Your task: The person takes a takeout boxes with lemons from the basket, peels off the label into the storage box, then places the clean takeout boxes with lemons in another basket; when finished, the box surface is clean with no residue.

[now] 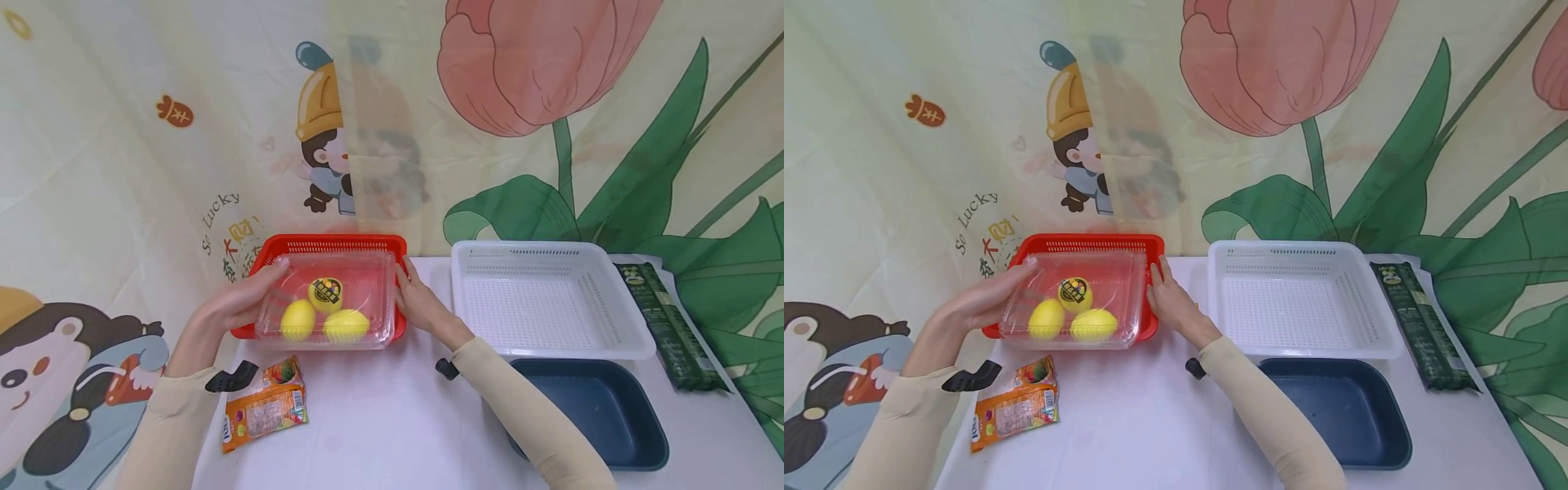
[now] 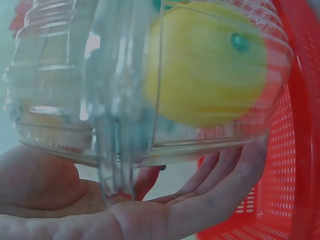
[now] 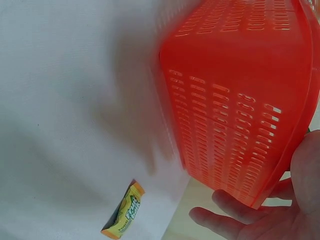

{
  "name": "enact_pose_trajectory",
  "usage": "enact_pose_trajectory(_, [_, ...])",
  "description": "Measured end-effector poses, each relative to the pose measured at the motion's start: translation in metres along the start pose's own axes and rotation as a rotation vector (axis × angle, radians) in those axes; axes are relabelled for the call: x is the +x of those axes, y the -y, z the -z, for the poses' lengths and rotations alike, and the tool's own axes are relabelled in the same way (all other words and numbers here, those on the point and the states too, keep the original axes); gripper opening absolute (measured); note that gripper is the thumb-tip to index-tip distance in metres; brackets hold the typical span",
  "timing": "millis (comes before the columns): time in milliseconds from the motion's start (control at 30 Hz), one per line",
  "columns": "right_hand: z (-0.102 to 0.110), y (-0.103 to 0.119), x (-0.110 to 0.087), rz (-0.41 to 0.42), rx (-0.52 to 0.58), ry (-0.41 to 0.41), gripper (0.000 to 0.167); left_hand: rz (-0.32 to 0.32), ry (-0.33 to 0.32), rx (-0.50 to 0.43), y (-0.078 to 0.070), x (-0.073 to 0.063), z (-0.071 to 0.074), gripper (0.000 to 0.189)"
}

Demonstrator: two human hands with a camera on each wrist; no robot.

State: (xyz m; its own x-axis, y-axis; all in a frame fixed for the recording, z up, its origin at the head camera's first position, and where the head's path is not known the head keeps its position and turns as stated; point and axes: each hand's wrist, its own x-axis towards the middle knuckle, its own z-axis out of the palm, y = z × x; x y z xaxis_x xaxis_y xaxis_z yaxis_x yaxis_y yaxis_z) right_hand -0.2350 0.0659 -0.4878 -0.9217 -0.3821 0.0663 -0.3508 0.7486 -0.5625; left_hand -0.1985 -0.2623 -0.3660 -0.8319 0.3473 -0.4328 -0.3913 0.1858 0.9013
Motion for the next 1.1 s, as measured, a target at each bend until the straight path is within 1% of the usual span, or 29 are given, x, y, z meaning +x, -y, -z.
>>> enact_pose_trajectory(133, [-0.001,0.000,0.000,0.011,0.023,-0.001,0.064,-0.006,0.015,0.032,0.007,-0.013,-0.004,0.059])
enact_pose_trajectory(300, [0.000,0.000,-0.001,0.001,0.008,0.011,0.062,-0.027,0.028,0.091,0.017,-0.026,-0.010,0.065])
enact_pose_trajectory(367, [0.000,0.000,-0.001,-0.005,-0.009,0.016,0.062,-0.025,0.022,0.108,0.021,-0.031,-0.012,0.068])
enact_pose_trajectory(467, [-0.001,0.000,-0.001,-0.012,-0.018,0.021,0.063,-0.008,0.022,0.099,0.028,-0.037,-0.016,0.071])
enact_pose_trajectory(667, [-0.003,0.002,-0.002,-0.003,-0.002,0.035,0.063,0.039,-0.016,0.129,0.050,-0.051,-0.028,0.079])
enact_pose_trajectory(733, [-0.002,0.002,-0.002,-0.002,-0.009,0.025,0.062,0.044,-0.021,0.132,0.057,-0.054,-0.033,0.081])
enact_pose_trajectory(867, [0.001,0.002,-0.001,0.033,-0.036,-0.007,0.060,0.040,-0.005,0.092,0.069,-0.056,-0.042,0.077])
enact_pose_trajectory(967, [0.004,0.001,0.000,0.054,-0.045,-0.015,0.059,0.045,0.000,0.071,0.077,-0.057,-0.048,0.075])
enact_pose_trajectory(1100, [0.003,0.000,0.001,0.047,-0.051,-0.011,0.061,0.061,-0.011,0.060,0.090,-0.058,-0.056,0.076])
